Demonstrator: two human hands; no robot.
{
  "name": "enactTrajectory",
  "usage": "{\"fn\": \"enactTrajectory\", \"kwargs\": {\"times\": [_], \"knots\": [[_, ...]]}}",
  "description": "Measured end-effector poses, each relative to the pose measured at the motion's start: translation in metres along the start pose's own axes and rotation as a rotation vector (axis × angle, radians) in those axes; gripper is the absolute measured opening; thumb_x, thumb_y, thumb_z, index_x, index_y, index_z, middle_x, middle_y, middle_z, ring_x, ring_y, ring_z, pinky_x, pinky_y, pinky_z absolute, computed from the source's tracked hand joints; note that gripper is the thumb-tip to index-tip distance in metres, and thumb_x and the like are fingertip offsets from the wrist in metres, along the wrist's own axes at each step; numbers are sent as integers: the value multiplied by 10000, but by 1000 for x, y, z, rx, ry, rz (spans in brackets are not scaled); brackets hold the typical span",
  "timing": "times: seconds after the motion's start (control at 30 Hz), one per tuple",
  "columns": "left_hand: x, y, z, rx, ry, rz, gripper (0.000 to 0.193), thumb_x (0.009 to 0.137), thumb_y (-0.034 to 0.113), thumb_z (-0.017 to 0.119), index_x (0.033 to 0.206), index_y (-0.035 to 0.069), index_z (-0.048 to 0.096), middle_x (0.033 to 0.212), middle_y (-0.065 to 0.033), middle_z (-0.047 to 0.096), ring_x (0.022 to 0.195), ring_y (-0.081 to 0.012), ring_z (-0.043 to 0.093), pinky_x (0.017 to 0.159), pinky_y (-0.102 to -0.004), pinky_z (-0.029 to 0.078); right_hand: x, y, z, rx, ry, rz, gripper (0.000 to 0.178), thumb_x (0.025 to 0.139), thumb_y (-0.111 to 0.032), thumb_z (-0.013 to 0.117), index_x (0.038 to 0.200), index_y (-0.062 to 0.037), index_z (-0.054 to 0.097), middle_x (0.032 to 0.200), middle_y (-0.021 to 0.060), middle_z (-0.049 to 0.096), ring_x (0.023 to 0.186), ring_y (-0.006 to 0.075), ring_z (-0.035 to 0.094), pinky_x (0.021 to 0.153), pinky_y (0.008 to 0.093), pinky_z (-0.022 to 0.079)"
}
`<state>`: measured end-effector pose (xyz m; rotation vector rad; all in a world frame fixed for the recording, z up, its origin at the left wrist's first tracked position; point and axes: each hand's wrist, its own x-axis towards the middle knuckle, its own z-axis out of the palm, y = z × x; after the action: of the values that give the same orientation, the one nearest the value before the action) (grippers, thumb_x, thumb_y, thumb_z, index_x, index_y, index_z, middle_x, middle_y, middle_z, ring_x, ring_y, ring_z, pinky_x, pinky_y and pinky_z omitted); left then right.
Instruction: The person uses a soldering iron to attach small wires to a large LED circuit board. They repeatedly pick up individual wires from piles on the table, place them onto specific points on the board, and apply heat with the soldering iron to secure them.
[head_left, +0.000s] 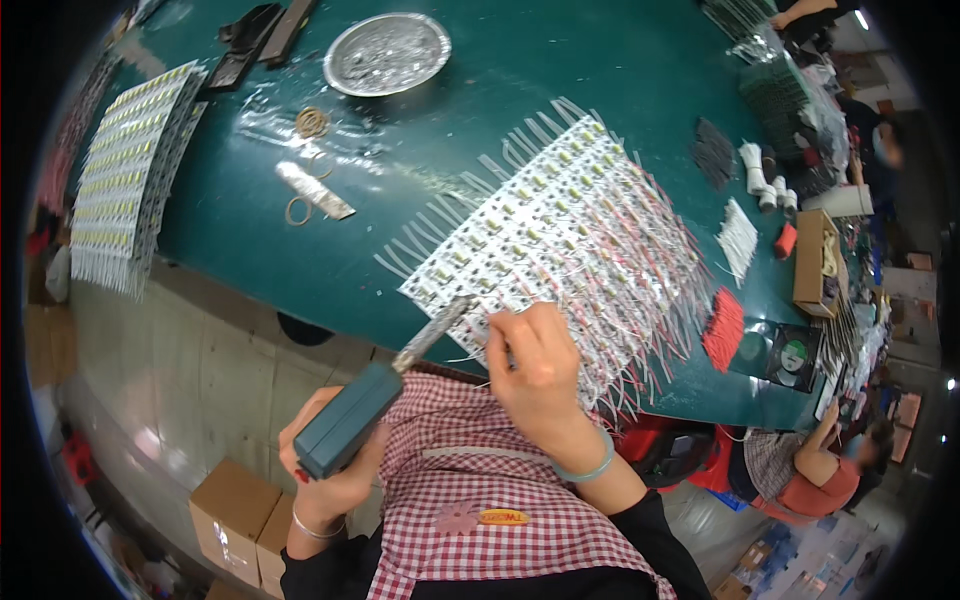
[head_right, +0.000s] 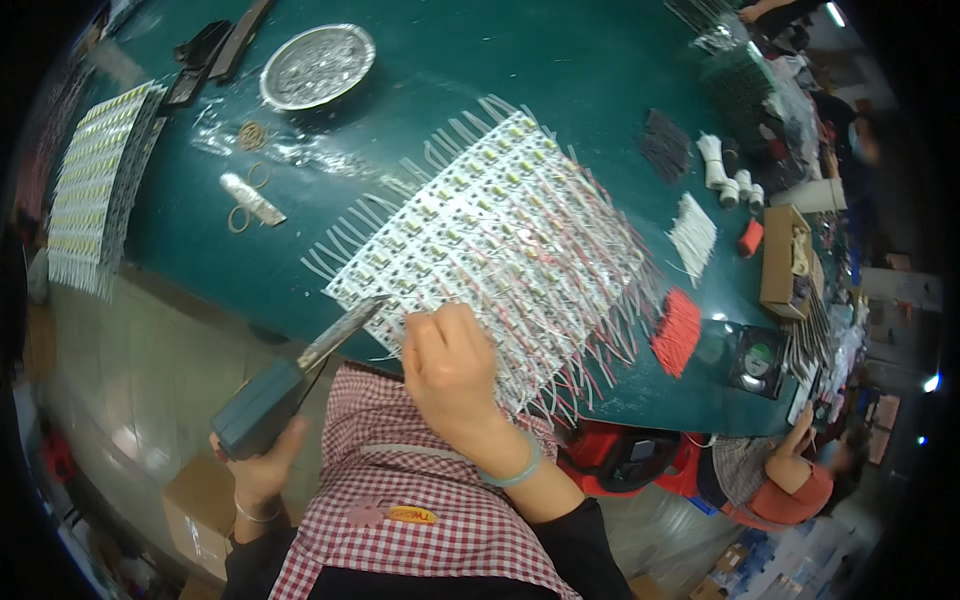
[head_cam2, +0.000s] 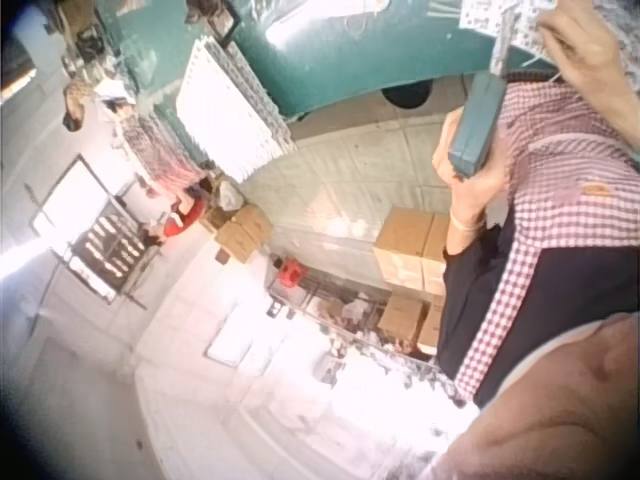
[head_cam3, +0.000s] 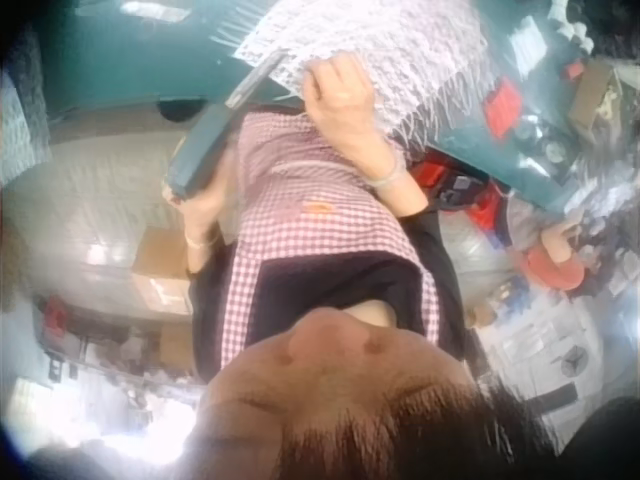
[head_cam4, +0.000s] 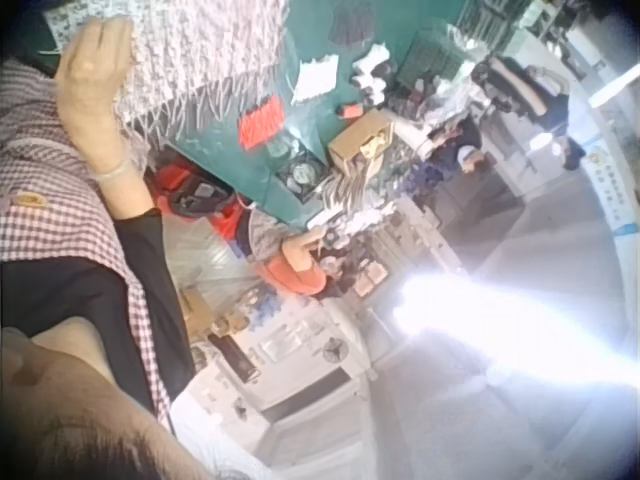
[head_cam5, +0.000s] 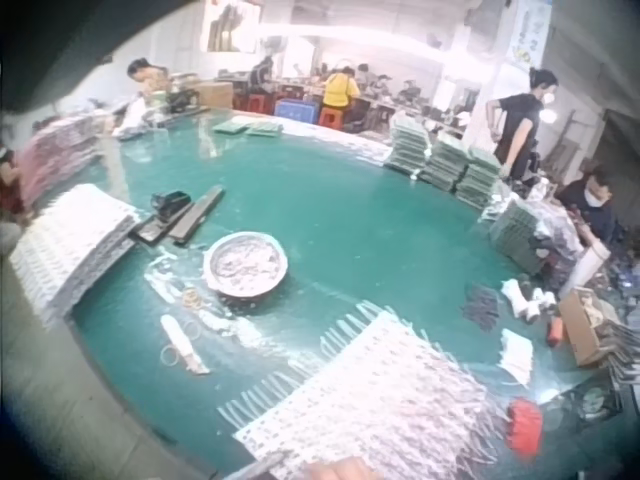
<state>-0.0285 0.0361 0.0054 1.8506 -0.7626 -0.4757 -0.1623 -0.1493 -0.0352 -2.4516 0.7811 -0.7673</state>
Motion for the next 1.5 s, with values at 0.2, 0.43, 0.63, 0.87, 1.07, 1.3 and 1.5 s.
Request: {"fn": "enactTrajectory", "kwargs": {"times": [0.2, 0.43, 0.63, 0.87, 1.07, 1.3, 1.5], "knots": [[-20, -33, 2, -130, 116, -86, 346, 765, -10, 765, 1090, -58, 658, 904, -93, 687, 672, -129, 610, 597, -254, 486, 9, 3, -45, 154, -50, 27, 139, 804, 39, 665, 935, -5, 648, 812, 118, 529, 773, 303, 575, 700, 402, 490], [-13, -47, 2, -84, 185, 23, 407, 781, -39, 727, 1169, -73, 610, 937, -115, 668, 542, -81, 514, 461, -212, 379, 26, 150, -150, -383, 263, 276, 90, 810, -1, 681, 898, -15, 667, 858, 141, 596, 840, 327, 595, 732, 414, 470], [-6, -27, 0, -148, 264, -107, 401, 778, -49, 724, 1162, -71, 611, 960, -109, 666, 545, -75, 509, 468, -204, 380, 19, 208, -171, -734, 44, 377, 237, 753, -9, 719, 984, -28, 674, 990, 144, 611, 990, 339, 577, 823, 438, 491], [1, -20, -8, -115, 272, -69, 380, 757, -59, 733, 1124, -67, 634, 944, -123, 670, 563, -86, 544, 488, -204, 410, 15, 246, -144, -715, 101, 265, 154, 772, -63, 727, 916, -25, 688, 928, 145, 624, 927, 338, 596, 786, 433, 492], [-3, -15, -7, -135, 275, -49, 387, 756, -66, 727, 1131, -66, 633, 949, -123, 668, 569, -98, 554, 500, -209, 428, 18, 252, -141, -707, 176, 299, 42, 826, -95, 708, 845, -58, 703, 892, 84, 640, 874, 292, 614, 760, 399, 493], [-11, -23, -11, -83, 230, -47, 391, 764, -55, 734, 1141, -61, 630, 948, -119, 667, 571, -96, 554, 506, -212, 430, 13, 255, -149, -640, 207, 331, 63, 828, -102, 713, 877, -62, 720, 865, 83, 664, 832, 289, 638, 749, 393, 492], [-15, -26, -14, -37, 232, 2, 390, 771, -42, 742, 1144, -57, 628, 920, -101, 661, 568, -88, 549, 502, -212, 425, 13, 255, -159, -682, 314, 270, 70, 852, -88, 695, 915, -59, 705, 889, 86, 672, 841, 293, 644, 753, 394, 495]]}}
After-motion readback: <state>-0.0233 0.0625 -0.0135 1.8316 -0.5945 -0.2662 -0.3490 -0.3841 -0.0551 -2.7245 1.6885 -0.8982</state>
